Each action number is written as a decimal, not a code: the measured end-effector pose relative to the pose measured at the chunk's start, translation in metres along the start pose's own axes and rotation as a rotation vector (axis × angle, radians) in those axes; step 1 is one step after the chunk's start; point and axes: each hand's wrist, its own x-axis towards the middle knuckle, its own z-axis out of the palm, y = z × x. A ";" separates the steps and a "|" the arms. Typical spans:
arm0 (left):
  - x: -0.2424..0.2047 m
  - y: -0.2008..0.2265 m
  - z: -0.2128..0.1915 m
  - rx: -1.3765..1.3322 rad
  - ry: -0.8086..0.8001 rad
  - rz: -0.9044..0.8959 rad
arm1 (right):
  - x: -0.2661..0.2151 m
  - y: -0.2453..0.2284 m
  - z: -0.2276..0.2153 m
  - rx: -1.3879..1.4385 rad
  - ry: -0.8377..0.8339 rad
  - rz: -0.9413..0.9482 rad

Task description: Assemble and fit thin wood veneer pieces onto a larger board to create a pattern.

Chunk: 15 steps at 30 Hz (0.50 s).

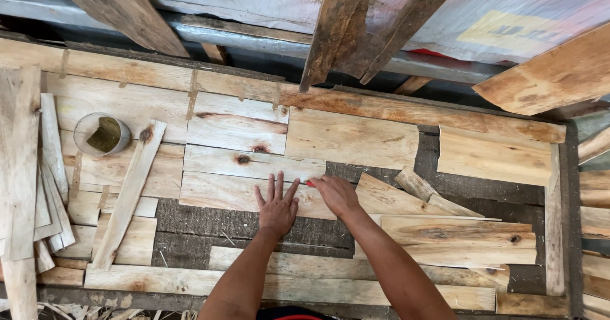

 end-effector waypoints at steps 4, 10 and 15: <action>0.000 0.000 0.001 0.002 0.001 -0.001 | -0.003 -0.008 -0.013 -0.009 -0.021 0.016; 0.000 0.000 0.000 -0.009 0.007 0.003 | 0.000 -0.004 -0.008 0.002 0.018 -0.013; -0.001 0.001 -0.004 -0.030 -0.006 -0.010 | -0.003 -0.012 -0.016 -0.002 -0.006 -0.003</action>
